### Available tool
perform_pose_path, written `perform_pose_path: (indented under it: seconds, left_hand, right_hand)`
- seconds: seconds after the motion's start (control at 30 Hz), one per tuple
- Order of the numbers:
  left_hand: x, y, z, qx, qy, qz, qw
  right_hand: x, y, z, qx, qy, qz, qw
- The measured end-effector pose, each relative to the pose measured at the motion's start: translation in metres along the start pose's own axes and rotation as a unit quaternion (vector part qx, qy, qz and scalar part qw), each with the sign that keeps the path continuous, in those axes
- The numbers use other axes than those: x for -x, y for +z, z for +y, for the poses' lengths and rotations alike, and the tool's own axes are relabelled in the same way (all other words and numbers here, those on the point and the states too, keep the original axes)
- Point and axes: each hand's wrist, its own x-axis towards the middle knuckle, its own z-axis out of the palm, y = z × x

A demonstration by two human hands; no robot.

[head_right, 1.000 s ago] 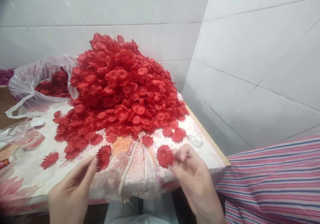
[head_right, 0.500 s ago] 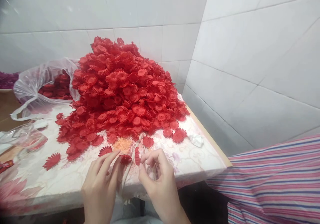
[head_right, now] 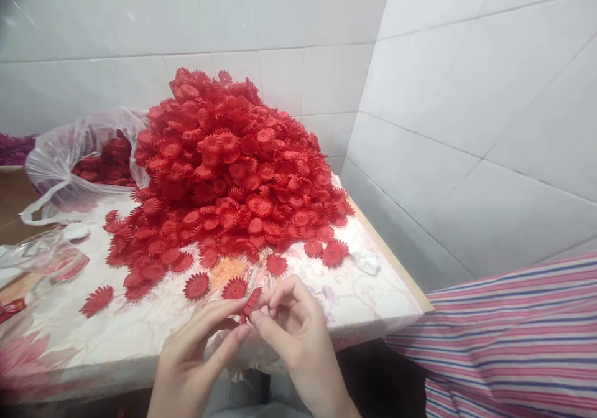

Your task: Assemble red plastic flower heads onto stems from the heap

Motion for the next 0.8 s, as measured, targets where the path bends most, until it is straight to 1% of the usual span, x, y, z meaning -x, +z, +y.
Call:
perform_pose_path:
  seconds: [0.1,0.27,0.4,0.5,0.6,0.8]
  left_hand:
    - [-0.0010,-0.0002,0.0044,0.057,-0.049,0.006,0.997]
    - [-0.0008,0.0001,0.0079,0.077,-0.085,0.008,0.993]
    - [0.0013,0.0009,0.0096,0.076,-0.089,0.021,0.993]
    - [0.0026,0.0011,0.0095,0.094,-0.089,0.031,0.991]
    - [0.0035,0.0004,0.0094,0.090,-0.083,0.027,0.992]
    - [0.0057,-0.0016,0.0101,0.084,-0.085,0.018,0.993]
  right_hand:
    - [0.0024,0.0008,-0.0030,-0.011,0.008,-0.012,1.000]
    - [0.0042,0.0001,-0.0051,-0.009,0.007,-0.024,1.000]
    - [0.0054,0.0010,-0.0063,0.015,-0.005,-0.024,1.000]
    - [0.0072,0.0031,-0.0069,0.018,-0.011,-0.016,1.000]
    - [0.0089,0.0052,-0.0071,0.014,-0.015,-0.007,1.000]
    - [0.0107,0.0067,-0.0066,0.015,-0.017,-0.008,1.000]
